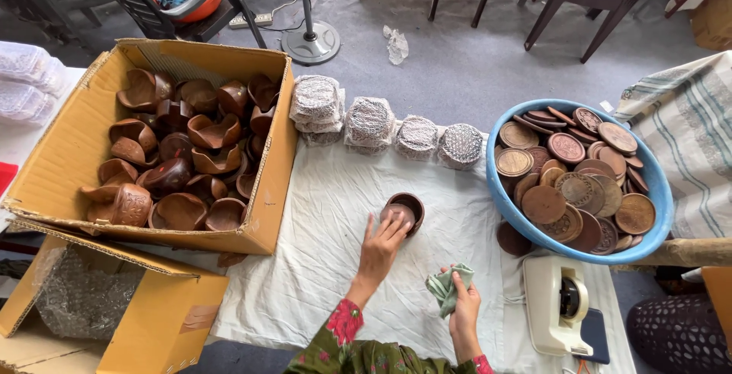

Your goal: The person sits on the floor and wipes small, round wooden items with a green cloth. They pick up items from a blue basin, wipe them, and place them into a small wooden bowl. A cardboard box filled with wooden bowls is visible to the left.

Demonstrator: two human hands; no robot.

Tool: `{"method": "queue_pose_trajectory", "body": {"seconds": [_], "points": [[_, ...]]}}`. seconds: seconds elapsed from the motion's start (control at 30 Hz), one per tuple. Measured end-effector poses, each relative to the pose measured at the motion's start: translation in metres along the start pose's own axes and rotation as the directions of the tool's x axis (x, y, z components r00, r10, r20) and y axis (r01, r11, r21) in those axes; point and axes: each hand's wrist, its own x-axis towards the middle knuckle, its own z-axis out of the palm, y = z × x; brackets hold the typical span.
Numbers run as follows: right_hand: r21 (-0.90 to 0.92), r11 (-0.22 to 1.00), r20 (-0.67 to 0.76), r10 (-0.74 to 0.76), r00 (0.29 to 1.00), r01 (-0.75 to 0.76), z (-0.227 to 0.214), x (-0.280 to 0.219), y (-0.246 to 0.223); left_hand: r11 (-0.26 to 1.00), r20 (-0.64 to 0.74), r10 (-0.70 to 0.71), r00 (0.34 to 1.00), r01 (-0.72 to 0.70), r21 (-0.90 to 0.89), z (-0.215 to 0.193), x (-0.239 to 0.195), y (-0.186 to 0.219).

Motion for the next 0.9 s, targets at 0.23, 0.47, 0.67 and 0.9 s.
{"method": "queue_pose_trajectory", "body": {"seconds": [0.23, 0.47, 0.67, 0.9], "points": [[-0.009, 0.998, 0.013, 0.070, 0.997, -0.070, 0.013, -0.009, -0.001, 0.999, 0.194, 0.017, 0.981, -0.006, -0.054, 0.032, -0.007, -0.016], [-0.047, 0.994, 0.050, 0.104, 0.993, -0.101, 0.023, -0.019, -0.003, 0.995, 0.324, 0.079, 0.943, -0.092, 0.024, 0.061, 0.010, -0.028], [-0.068, 0.991, 0.060, 0.119, 0.991, -0.115, 0.022, -0.019, -0.007, 0.990, 0.227, 0.114, 0.967, -0.129, 0.050, 0.066, 0.002, -0.031], [-0.080, 0.985, 0.046, 0.155, 0.987, -0.151, 0.024, -0.019, -0.002, 0.990, 0.210, -0.019, 0.977, -0.011, 0.139, 0.018, 0.037, 0.004]]}}
